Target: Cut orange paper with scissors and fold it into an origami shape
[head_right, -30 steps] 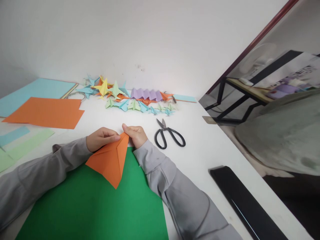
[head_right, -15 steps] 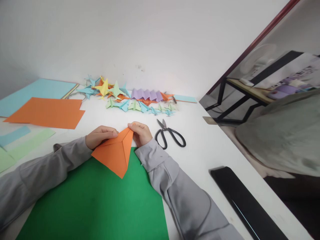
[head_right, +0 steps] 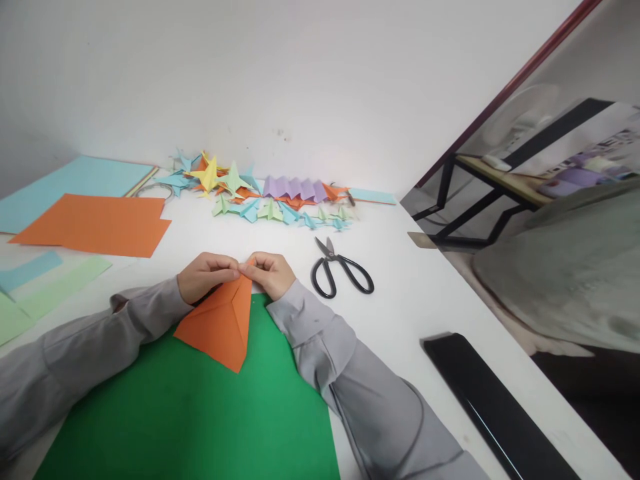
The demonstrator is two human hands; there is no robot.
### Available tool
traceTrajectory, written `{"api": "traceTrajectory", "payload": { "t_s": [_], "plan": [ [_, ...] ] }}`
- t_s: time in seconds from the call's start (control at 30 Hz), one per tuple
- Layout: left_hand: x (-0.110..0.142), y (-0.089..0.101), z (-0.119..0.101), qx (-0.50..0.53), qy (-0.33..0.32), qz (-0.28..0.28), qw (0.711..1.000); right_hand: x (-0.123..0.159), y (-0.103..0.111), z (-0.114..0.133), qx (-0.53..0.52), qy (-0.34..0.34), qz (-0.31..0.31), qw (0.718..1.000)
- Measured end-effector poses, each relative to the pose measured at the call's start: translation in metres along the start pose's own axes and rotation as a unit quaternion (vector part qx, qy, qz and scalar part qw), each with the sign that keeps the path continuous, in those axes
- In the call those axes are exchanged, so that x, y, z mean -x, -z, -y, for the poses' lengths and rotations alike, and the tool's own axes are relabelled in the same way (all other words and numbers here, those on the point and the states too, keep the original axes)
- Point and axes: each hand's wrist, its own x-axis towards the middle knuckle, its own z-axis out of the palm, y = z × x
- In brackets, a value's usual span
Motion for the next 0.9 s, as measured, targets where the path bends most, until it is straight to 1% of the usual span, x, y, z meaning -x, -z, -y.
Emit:
{"api": "traceTrajectory", "payload": {
  "t_s": [0.1,0.2,0.33,0.43,0.6,0.77,0.9],
  "plan": [
    [0.0007,0.0001,0.0008,-0.018,0.002,0.004,1.0,0.0007,-0.0006,0.0019,-0.006,-0.015,0.006,1.0],
    [0.0004,0.0007,0.0,-0.023,0.0,0.006,1.0,0.0005,-0.0012,0.0021,-0.028,-0.017,-0.003,0.999],
    [0.0002,0.0006,-0.0031,-0.017,0.015,0.001,1.0,-0.0002,-0.0012,0.0002,-0.049,-0.016,-0.03,0.998],
    [0.0006,0.0007,-0.004,-0.008,0.019,0.006,1.0,-0.0019,0.0005,-0.0016,-0.051,-0.02,-0.044,0.998],
    [-0.0004,0.0036,-0.0007,0.016,-0.009,0.025,1.0,-0.0071,0.0038,-0.0032,-0.121,-0.026,-0.095,0.988],
    [-0.0017,0.0061,0.0003,0.046,-0.002,0.027,0.999,-0.0079,0.0024,0.001,-0.148,-0.027,-0.11,0.983],
    [-0.0005,0.0056,-0.0011,0.077,0.016,0.018,0.997,-0.0083,0.0064,0.0056,-0.204,-0.025,-0.147,0.968]
  ]
}}
